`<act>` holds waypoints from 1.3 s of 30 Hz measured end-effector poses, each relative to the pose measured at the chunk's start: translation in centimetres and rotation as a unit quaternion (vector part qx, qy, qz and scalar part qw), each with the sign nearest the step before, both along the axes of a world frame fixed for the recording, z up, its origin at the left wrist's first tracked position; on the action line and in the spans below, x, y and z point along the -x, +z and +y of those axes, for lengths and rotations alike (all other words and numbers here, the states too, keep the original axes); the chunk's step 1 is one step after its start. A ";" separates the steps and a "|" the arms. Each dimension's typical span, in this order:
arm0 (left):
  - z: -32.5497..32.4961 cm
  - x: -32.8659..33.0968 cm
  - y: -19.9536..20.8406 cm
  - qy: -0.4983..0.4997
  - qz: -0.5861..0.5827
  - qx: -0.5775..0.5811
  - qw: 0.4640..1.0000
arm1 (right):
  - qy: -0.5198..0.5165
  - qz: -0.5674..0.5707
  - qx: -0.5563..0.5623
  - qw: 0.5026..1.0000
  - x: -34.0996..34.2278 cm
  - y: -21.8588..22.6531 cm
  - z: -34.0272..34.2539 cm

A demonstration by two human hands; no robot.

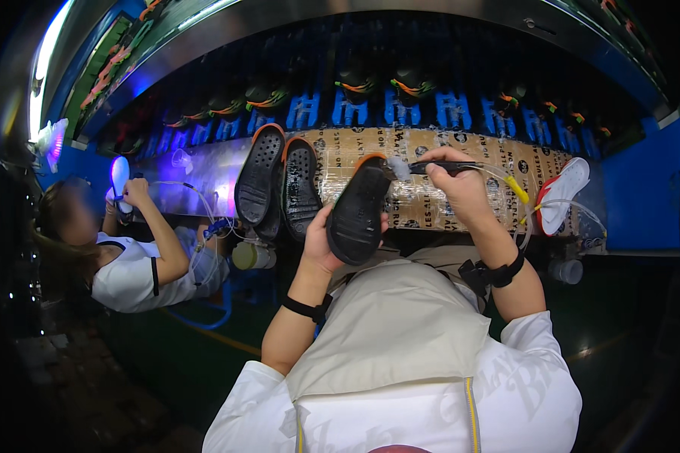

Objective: Applying adhesive or finish to the bottom of shoe soles using a brush on a manufacturing line.

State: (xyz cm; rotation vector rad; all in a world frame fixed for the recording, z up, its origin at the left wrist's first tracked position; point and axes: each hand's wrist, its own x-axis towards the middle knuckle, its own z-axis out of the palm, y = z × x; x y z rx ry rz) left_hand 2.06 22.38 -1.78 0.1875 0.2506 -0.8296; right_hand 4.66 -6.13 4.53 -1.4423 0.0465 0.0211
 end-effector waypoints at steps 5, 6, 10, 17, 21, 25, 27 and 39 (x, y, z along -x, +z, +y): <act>-2.9 0.0 0.8 0.059 -0.060 -0.020 0.996 | -0.009 -0.045 0.077 0.996 -1.5 1.4 3.1; -3.4 0.0 0.9 0.056 -0.062 -0.021 0.996 | -0.012 -0.047 0.076 0.996 -1.8 1.7 3.6; -4.8 0.4 1.5 0.083 -0.106 0.005 0.991 | -0.062 -0.106 0.167 0.978 -2.8 3.1 5.6; -4.9 -0.5 1.1 0.157 -0.118 -0.123 0.973 | -0.031 -0.319 0.301 0.898 -1.1 3.6 7.2; -4.7 -1.9 1.4 0.155 -0.175 -0.058 0.971 | 0.207 -0.236 0.394 0.864 1.3 7.0 6.2; -4.6 -1.5 2.3 0.173 -0.136 -0.077 0.972 | 0.254 -0.198 0.360 0.876 1.2 9.0 5.7; -4.5 -1.5 1.8 0.181 -0.139 -0.035 0.973 | 0.107 -0.242 0.280 0.923 0.4 8.7 6.2; -4.5 -0.4 3.8 0.203 -0.148 -0.014 0.968 | 0.143 -0.357 0.152 0.910 -2.6 5.8 8.0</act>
